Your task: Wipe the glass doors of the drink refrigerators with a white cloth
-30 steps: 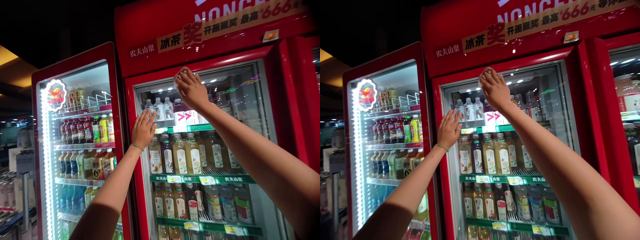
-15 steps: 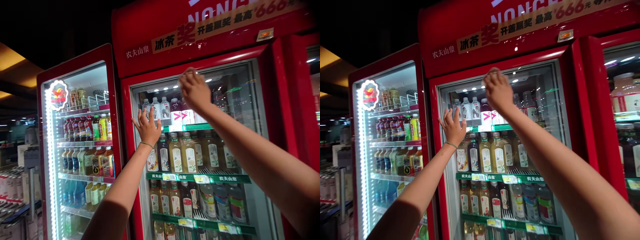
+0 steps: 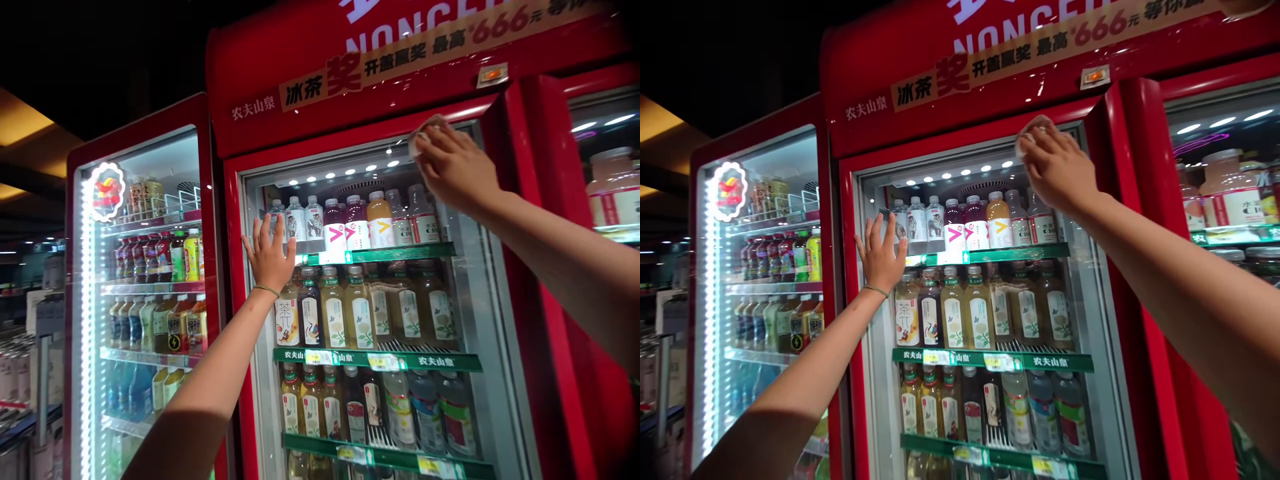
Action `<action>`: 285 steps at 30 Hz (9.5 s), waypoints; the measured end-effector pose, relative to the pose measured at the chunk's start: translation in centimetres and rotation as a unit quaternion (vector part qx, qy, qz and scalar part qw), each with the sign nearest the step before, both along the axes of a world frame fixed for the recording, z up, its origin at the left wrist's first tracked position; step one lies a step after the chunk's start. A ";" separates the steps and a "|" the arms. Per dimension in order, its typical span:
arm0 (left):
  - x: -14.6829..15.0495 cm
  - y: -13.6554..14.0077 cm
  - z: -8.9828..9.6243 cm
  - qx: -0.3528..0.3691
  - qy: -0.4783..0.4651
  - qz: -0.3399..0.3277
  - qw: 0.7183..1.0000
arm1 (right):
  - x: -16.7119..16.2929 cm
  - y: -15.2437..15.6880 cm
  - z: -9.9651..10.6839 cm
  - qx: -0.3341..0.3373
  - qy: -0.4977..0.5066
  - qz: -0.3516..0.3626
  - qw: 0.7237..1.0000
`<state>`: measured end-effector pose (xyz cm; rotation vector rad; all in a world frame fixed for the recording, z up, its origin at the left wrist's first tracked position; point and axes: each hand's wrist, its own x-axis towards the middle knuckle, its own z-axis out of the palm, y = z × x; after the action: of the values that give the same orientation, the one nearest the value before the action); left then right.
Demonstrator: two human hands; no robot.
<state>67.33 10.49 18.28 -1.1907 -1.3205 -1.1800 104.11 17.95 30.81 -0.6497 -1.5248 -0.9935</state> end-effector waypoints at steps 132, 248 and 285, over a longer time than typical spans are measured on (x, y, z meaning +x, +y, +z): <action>6.0 1.4 -1.7 -0.011 0.031 -0.096 0.995 | -0.4 0.2 -7.9 -0.062 0.026 -0.075 0.995; 8.5 -0.1 -1.6 -0.071 0.335 -0.196 0.919 | 1.4 -2.3 -15.1 -0.123 -0.143 0.069 0.980; 10.5 2.3 1.1 -0.036 0.114 -0.122 0.985 | 0.9 1.0 -9.8 -0.037 -0.009 0.018 0.999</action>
<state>77.84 12.82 19.38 -1.5276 -1.0740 -1.1333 105.02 18.94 21.02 -0.6657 -1.5890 -0.9219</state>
